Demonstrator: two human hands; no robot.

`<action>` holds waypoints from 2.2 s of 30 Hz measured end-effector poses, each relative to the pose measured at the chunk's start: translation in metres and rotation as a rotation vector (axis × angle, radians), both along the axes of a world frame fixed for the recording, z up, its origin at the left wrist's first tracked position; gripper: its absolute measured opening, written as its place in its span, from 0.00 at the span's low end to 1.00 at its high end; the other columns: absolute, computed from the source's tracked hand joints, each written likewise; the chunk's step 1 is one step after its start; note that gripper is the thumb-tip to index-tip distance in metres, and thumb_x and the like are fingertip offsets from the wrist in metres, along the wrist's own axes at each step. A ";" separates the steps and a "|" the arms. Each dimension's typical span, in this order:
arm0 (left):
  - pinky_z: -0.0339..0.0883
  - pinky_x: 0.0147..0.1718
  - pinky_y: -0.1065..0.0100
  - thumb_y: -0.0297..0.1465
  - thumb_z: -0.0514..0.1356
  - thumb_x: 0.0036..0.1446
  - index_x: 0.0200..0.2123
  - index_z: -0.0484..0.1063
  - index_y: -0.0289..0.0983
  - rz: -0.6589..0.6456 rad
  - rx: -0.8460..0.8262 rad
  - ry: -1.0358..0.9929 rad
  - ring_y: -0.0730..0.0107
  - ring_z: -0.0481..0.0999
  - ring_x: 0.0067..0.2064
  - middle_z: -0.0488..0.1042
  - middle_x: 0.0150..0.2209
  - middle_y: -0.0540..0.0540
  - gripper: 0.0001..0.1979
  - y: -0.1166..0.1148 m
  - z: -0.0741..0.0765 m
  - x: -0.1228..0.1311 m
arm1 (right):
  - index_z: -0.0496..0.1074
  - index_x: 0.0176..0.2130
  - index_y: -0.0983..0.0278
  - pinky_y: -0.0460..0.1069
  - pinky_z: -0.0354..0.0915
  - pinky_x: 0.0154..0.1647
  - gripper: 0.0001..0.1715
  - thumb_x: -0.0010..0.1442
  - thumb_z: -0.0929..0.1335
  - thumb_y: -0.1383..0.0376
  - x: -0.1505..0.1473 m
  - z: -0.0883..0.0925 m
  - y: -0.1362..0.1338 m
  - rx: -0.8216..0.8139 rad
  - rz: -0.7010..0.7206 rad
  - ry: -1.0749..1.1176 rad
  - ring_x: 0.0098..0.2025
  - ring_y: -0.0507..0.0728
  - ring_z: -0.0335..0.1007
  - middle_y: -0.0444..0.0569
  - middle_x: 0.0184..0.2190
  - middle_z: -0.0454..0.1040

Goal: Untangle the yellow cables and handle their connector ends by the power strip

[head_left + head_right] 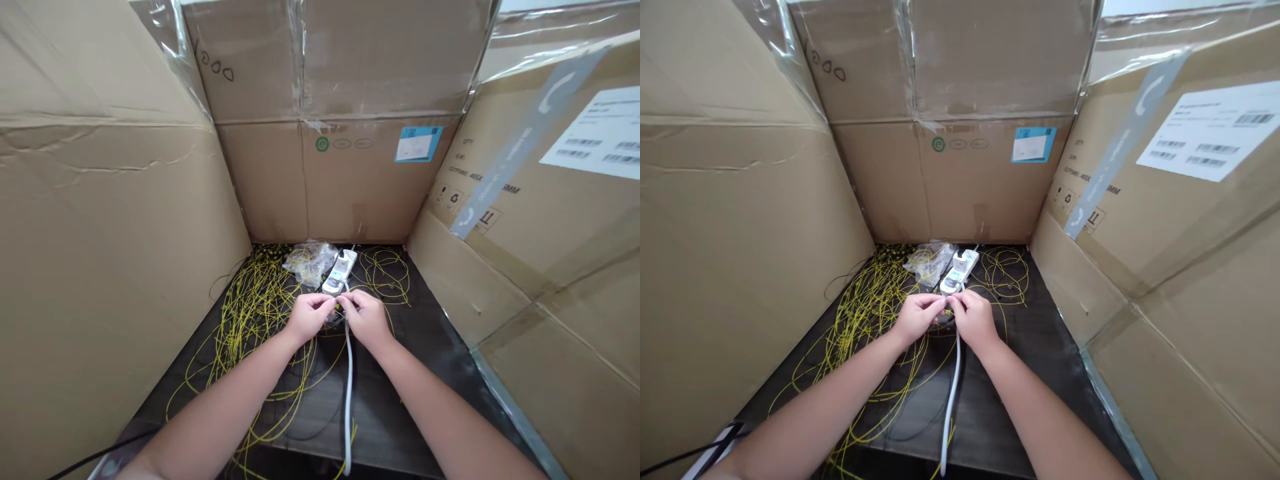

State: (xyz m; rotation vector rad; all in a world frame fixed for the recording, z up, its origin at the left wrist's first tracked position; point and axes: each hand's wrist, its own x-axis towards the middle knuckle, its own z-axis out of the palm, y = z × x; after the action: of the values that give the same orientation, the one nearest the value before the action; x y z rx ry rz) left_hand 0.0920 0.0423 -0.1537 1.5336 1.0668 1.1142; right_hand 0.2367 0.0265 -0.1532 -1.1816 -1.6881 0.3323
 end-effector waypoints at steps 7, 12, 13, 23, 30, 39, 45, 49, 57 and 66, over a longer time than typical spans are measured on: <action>0.64 0.21 0.73 0.34 0.62 0.45 0.38 0.73 0.31 -0.125 -0.134 -0.073 0.78 0.67 0.20 0.73 0.22 0.48 0.16 0.000 0.017 0.005 | 0.71 0.25 0.64 0.46 0.61 0.30 0.14 0.57 0.62 0.62 0.010 0.001 0.000 0.035 0.007 -0.041 0.27 0.52 0.65 0.47 0.22 0.70; 0.64 0.22 0.73 0.32 0.60 0.48 0.45 0.71 0.31 -0.243 -0.154 -0.031 0.78 0.69 0.21 0.74 0.26 0.45 0.19 -0.002 0.023 0.006 | 0.70 0.23 0.64 0.46 0.60 0.30 0.15 0.57 0.61 0.64 0.011 0.004 -0.003 0.036 0.097 -0.048 0.26 0.51 0.64 0.46 0.22 0.69; 0.63 0.21 0.74 0.31 0.60 0.49 0.45 0.70 0.30 -0.235 -0.156 -0.021 0.78 0.69 0.21 0.74 0.27 0.45 0.19 -0.003 0.023 0.005 | 0.70 0.23 0.64 0.46 0.61 0.30 0.15 0.57 0.62 0.64 0.010 0.004 -0.003 0.026 0.113 -0.030 0.26 0.51 0.64 0.46 0.22 0.69; 0.57 0.21 0.74 0.35 0.55 0.52 0.19 0.71 0.30 -0.143 0.055 0.053 0.80 0.61 0.19 0.69 0.18 0.48 0.16 -0.009 0.012 0.000 | 0.71 0.33 0.68 0.47 0.63 0.27 0.17 0.50 0.68 0.56 0.008 -0.004 0.004 -0.316 0.122 0.415 0.25 0.51 0.65 0.48 0.25 0.72; 0.53 0.20 0.75 0.35 0.58 0.50 0.23 0.73 0.31 -0.113 -0.066 -0.091 0.81 0.58 0.18 0.63 0.15 0.53 0.12 -0.004 -0.007 0.002 | 0.72 0.30 0.67 0.46 0.66 0.28 0.16 0.44 0.72 0.58 0.003 -0.010 0.006 -0.472 0.210 0.644 0.24 0.49 0.67 0.46 0.24 0.72; 0.53 0.19 0.75 0.35 0.59 0.49 0.23 0.72 0.32 -0.034 -0.079 -0.068 0.81 0.58 0.17 0.67 0.17 0.52 0.11 0.001 -0.007 -0.004 | 0.73 0.34 0.66 0.48 0.67 0.32 0.15 0.44 0.72 0.61 0.004 -0.014 0.008 -0.504 0.262 0.645 0.27 0.51 0.70 0.47 0.27 0.74; 0.52 0.18 0.75 0.35 0.58 0.50 0.21 0.70 0.32 -0.034 -0.042 -0.052 0.81 0.57 0.17 0.66 0.17 0.52 0.12 0.000 -0.008 -0.004 | 0.73 0.34 0.67 0.48 0.66 0.31 0.17 0.44 0.72 0.60 0.004 -0.018 0.009 -0.477 0.272 0.614 0.28 0.52 0.70 0.49 0.28 0.75; 0.54 0.19 0.75 0.35 0.57 0.51 0.21 0.70 0.33 -0.025 -0.036 -0.060 0.80 0.59 0.18 0.68 0.18 0.51 0.13 -0.001 -0.007 -0.004 | 0.74 0.34 0.66 0.48 0.66 0.31 0.17 0.44 0.72 0.60 0.002 -0.021 0.009 -0.474 0.265 0.616 0.28 0.52 0.69 0.49 0.27 0.75; 0.54 0.19 0.75 0.33 0.57 0.51 0.20 0.71 0.32 -0.016 -0.033 -0.047 0.80 0.60 0.18 0.71 0.19 0.48 0.13 -0.002 -0.005 -0.005 | 0.74 0.34 0.66 0.46 0.65 0.28 0.14 0.45 0.71 0.61 -0.002 -0.020 0.008 -0.454 0.224 0.621 0.26 0.50 0.67 0.48 0.27 0.74; 0.52 0.17 0.75 0.34 0.57 0.51 0.23 0.72 0.32 -0.047 -0.079 -0.078 0.82 0.58 0.17 0.71 0.21 0.47 0.12 0.001 -0.011 -0.007 | 0.74 0.33 0.66 0.46 0.64 0.28 0.14 0.44 0.72 0.62 -0.005 -0.020 0.009 -0.454 0.206 0.664 0.24 0.49 0.66 0.48 0.27 0.75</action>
State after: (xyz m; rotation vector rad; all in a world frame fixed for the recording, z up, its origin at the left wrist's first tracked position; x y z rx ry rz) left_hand 0.0849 0.0431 -0.1645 1.4351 1.0052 1.0786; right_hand 0.2314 0.0350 -0.1735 -1.0450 -1.1666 1.1487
